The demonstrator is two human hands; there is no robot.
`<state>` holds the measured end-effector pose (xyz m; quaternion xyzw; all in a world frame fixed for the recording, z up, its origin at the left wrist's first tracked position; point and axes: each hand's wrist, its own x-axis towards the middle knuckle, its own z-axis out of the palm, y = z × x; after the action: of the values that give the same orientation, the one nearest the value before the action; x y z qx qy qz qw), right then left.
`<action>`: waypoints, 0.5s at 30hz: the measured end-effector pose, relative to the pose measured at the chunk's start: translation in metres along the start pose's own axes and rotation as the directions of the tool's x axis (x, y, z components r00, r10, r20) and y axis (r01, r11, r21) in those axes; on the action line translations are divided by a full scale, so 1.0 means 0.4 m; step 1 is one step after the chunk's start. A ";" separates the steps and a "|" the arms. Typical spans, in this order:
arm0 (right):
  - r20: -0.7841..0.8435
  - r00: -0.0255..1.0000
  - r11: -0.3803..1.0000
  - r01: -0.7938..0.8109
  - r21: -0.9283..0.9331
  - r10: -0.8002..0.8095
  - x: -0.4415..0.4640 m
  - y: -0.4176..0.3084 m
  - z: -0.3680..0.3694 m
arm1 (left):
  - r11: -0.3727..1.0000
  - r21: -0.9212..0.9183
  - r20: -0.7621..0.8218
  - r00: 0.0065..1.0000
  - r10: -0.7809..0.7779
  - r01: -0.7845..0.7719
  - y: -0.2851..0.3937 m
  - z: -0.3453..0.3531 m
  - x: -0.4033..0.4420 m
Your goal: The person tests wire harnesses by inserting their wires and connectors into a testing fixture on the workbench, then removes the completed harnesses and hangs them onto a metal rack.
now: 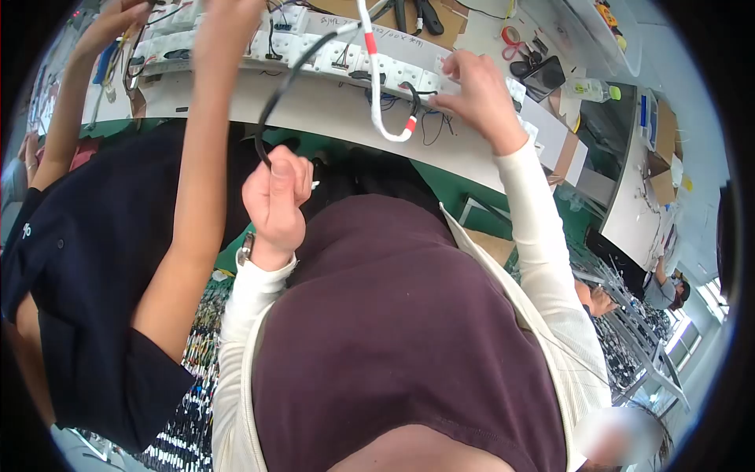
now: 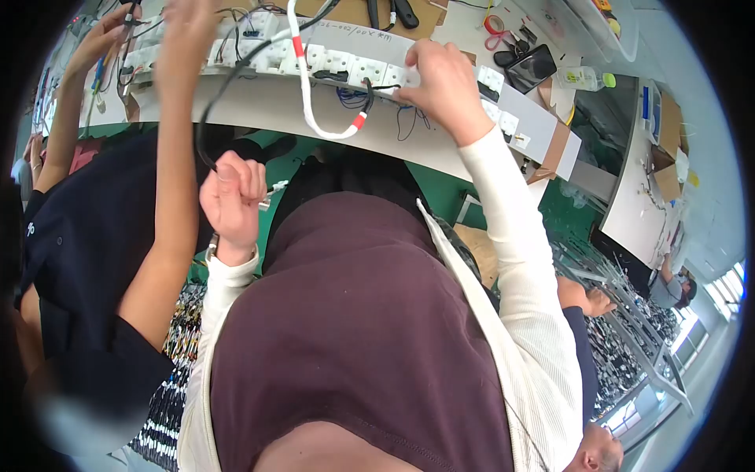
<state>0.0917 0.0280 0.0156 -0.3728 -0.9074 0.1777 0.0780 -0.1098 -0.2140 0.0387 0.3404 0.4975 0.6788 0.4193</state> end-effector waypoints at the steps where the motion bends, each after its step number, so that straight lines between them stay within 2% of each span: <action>1: 0.063 0.997 0.999 -0.032 -0.023 0.034 0.015 0.018 0.000 | 0.996 -0.078 0.044 0.998 -0.037 0.041 0.029 0.012 0.020; 4: 0.181 0.981 0.996 -0.060 -0.071 0.072 0.055 0.049 0.002 | 0.960 -0.221 0.093 0.984 -0.154 0.171 0.103 0.040 0.089; 5: 0.234 0.970 0.995 -0.046 -0.091 0.066 0.062 0.050 -0.002 | 0.953 -0.244 0.092 0.983 -0.161 0.179 0.122 0.048 0.117; 7: 0.231 0.971 0.997 -0.054 -0.054 0.065 0.035 0.037 -0.006 | 0.953 -0.252 0.056 0.986 -0.157 0.166 0.155 0.064 0.170; 8: 0.076 0.997 0.997 -0.023 -0.079 0.029 -0.004 0.027 0.003 | 0.955 -0.251 0.055 0.988 -0.147 0.156 0.158 0.053 0.195; 9: -0.076 0.997 0.994 0.008 -0.107 -0.016 -0.041 0.006 0.001 | 0.921 -0.342 0.185 0.974 -0.129 0.187 0.159 0.033 0.219; 10: 0.081 0.977 0.980 -0.201 0.016 0.199 -0.072 -0.050 -0.035 | 0.877 -0.423 0.304 0.948 -0.098 0.226 0.164 0.019 0.233; 11: 0.264 0.889 0.906 -0.411 0.099 0.375 -0.099 -0.111 -0.063 | 0.881 -0.422 0.283 0.954 -0.095 0.213 0.174 0.034 0.238; 13: 0.355 0.922 0.836 -0.312 0.452 0.153 -0.153 -0.182 -0.017 | 0.941 -0.268 0.028 0.978 -0.208 0.208 0.186 0.078 0.238; 14: 0.229 0.973 0.761 -0.171 0.626 0.030 -0.157 -0.227 0.023 | 0.847 -0.439 0.325 0.932 -0.162 0.300 0.168 0.021 0.258; 15: 0.073 0.995 0.651 -0.014 0.759 -0.064 -0.152 -0.273 0.054 | 0.850 -0.429 0.327 0.929 -0.170 0.307 0.140 -0.013 0.275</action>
<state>0.0582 -0.0926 0.0366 -0.2850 -0.7580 0.5562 0.1866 -0.1731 -0.1248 0.0959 0.2542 0.2917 0.6670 0.6367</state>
